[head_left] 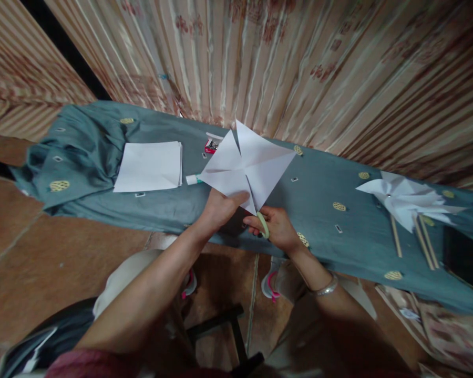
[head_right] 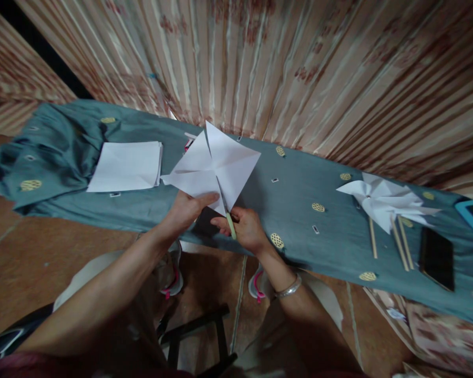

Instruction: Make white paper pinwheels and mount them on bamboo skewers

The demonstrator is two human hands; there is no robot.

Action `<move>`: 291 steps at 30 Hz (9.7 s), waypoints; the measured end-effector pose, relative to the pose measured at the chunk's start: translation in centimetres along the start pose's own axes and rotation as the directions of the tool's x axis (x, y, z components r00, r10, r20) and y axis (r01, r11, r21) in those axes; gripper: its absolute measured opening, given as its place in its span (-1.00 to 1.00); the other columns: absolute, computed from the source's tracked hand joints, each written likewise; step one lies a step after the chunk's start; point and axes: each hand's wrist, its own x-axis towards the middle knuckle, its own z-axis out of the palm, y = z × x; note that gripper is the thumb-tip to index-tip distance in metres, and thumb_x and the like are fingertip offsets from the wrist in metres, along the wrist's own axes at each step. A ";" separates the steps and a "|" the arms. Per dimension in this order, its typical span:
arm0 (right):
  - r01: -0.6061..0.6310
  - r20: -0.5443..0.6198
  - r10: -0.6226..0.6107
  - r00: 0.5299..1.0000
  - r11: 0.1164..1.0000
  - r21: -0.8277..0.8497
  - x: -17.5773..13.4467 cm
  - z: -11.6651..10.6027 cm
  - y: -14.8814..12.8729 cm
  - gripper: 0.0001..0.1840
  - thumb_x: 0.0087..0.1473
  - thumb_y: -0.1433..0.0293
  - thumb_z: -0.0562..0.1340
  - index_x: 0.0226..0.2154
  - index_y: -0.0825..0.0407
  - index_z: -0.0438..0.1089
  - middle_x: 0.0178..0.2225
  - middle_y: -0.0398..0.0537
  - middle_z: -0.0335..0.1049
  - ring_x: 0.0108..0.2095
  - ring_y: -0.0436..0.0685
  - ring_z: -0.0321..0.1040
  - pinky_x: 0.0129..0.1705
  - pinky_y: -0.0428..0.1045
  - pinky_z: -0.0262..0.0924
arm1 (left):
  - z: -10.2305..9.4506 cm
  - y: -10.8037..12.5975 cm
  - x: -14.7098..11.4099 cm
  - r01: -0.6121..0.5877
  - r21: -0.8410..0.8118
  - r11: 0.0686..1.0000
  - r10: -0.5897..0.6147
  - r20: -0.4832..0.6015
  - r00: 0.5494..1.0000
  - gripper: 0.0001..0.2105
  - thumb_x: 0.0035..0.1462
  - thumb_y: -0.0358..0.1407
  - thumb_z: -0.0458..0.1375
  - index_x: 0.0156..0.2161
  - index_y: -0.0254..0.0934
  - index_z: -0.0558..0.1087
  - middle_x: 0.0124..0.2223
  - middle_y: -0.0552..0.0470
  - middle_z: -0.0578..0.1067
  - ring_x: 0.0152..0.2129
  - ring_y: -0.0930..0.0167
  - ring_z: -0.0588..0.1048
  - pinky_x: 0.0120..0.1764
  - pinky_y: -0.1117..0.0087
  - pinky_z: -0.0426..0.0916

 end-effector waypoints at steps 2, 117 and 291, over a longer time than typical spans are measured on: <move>0.002 0.025 -0.002 1.000 1.000 -0.014 0.0 -0.1 0.1 -0.47 -0.24 -0.07 0.39 -0.53 0.06 0.38 -0.62 -0.13 0.41 -0.62 -0.01 0.28 -0.56 -0.10 0.17 | 0.0 0.0 0.0 -0.006 -0.001 1.000 0.006 -0.005 1.000 -0.80 -0.22 -0.33 0.26 -0.37 -0.26 0.47 -0.33 0.01 0.54 -0.39 0.34 0.46 -0.28 0.33 0.35; -0.163 0.147 0.148 0.978 0.982 0.095 -0.1 -2.1 -0.9 -0.54 -0.23 0.06 0.37 -0.39 0.08 0.41 -0.61 -0.19 0.39 -0.62 -0.06 0.23 -0.54 -0.11 0.14 | 1.3 -0.2 3.4 0.245 -0.588 0.771 -0.293 0.013 0.956 -0.69 -0.04 -0.48 0.24 -0.13 -0.22 0.50 -0.30 0.07 0.59 -0.36 0.37 0.55 -0.31 0.40 0.43; -0.124 -0.043 0.133 0.990 0.979 0.159 0.8 -1.3 -0.6 -0.49 -0.39 0.04 0.47 -0.48 0.05 0.40 -0.72 -0.24 0.34 -0.69 -0.04 0.20 -0.61 -0.10 0.11 | 2.2 -0.3 1.1 0.321 -0.506 0.801 -0.245 0.211 0.946 -0.75 -0.34 -0.48 0.37 -0.46 -0.33 0.43 -0.52 0.10 0.47 -0.61 0.48 0.41 -0.50 0.40 0.33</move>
